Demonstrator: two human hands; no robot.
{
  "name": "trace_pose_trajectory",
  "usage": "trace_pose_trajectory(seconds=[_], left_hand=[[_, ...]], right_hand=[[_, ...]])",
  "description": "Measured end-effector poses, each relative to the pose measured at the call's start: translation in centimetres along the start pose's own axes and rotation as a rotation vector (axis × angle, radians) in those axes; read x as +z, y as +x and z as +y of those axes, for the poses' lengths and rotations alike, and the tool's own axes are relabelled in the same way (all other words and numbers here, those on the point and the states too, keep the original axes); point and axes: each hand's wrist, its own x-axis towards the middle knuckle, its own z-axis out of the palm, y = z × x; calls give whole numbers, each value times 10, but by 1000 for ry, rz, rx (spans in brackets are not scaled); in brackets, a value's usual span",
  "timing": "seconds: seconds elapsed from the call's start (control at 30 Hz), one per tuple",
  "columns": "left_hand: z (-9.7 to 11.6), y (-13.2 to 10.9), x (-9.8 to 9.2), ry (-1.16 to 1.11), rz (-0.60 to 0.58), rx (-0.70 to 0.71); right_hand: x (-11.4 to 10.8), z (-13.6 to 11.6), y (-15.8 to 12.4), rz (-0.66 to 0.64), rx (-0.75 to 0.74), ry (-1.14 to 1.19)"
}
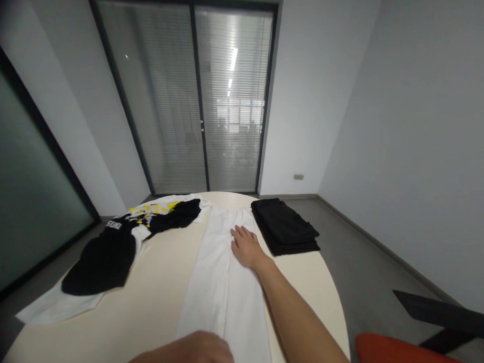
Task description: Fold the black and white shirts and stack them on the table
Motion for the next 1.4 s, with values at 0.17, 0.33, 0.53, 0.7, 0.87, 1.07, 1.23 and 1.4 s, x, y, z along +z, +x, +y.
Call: trace_pose_trajectory(seconds=[0.17, 0.33, 0.53, 0.7, 0.87, 1.07, 1.23, 1.4], left_hand=[[12, -11, -51, 74, 168, -310], [16, -11, -62, -18, 129, -431], [4, -17, -54, 67, 50, -528], [-9, -29, -48, 54, 20, -451], [-26, -33, -29, 146, 18, -385], [-29, -34, -29, 189, 52, -362], [-21, -33, -47, 94, 50, -377], [-22, -33, -48, 90, 43, -380]], right_hand=[[-8, -6, -2, -73, 11, -22], [-20, -16, -5, -48, -69, -7], [-15, -6, 7, 87, 33, 44], [-9, 12, 40, 115, 210, -47], [-1, 21, 76, -103, 299, -105], [6, 19, 98, -95, 379, -147], [10, -10, 96, 34, 367, -142], [35, -27, 93, -47, 398, -117]])
